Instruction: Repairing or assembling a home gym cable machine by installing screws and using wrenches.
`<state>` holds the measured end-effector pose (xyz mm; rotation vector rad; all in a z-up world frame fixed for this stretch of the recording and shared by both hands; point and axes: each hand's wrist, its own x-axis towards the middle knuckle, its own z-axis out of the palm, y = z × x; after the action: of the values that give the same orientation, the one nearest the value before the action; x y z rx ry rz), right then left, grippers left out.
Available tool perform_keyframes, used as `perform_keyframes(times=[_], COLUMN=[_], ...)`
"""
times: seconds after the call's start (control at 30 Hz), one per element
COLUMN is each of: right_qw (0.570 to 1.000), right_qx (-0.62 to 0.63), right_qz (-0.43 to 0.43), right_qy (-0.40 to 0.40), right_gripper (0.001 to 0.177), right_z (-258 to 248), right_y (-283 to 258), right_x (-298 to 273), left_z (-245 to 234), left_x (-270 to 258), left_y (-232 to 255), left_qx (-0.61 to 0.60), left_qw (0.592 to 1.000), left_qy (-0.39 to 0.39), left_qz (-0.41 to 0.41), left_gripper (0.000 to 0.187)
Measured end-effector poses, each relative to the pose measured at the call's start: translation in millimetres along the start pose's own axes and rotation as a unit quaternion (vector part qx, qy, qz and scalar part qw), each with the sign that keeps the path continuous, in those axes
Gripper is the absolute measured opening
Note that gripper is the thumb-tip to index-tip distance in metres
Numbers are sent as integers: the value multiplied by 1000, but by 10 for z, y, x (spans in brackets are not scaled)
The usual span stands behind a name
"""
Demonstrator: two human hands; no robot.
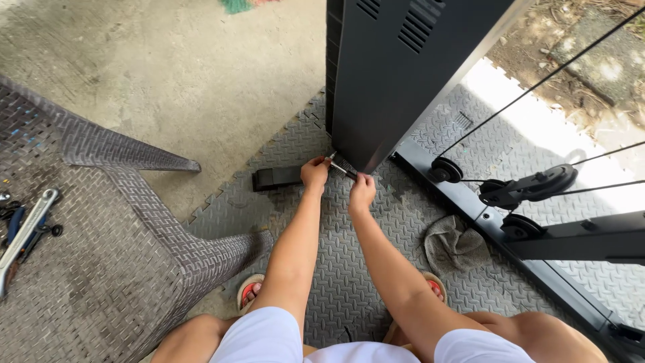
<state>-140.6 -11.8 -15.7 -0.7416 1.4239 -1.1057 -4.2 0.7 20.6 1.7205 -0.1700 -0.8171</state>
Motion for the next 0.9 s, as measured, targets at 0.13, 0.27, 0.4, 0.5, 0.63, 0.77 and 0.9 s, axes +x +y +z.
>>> perform_keyframes(times=[0.13,0.27,0.4,0.5,0.63,0.77,0.9], right_qw=[952,942,930,979,964,989,943], right_qx=[-99,-146,-171,98,132,-7,-134], right_qz=[-276,-272,-324,179,228,-150,-279], right_qy=[-88,-130,1,-9,-37,-8,-119], right_gripper=[20,22,21,19,13,18,20], right_z=[356,401,137,-88,-30,206,431], right_y=[-1133,-1325,-816,90,103,-558,-1229], right_x=[-766,-904,-704,-141,-52,-446,-853], left_z=[26,-2,32,14,-1,-6,-29], left_x=[103,46,91,33,117,112,103], left_y=[-44,-39,-123,-84,-163,-95,-99], left_qx=[-76,-127,-114,-71,-86,-82,-190], left_qw=[993,985,989,997,996,991,966], left_qy=[-52,-74,-52,-25,-31,-69,-90], left_qz=[-79,-93,-75,-22,20,-78,-149], left_gripper=[29,29,30,36,38,31,30])
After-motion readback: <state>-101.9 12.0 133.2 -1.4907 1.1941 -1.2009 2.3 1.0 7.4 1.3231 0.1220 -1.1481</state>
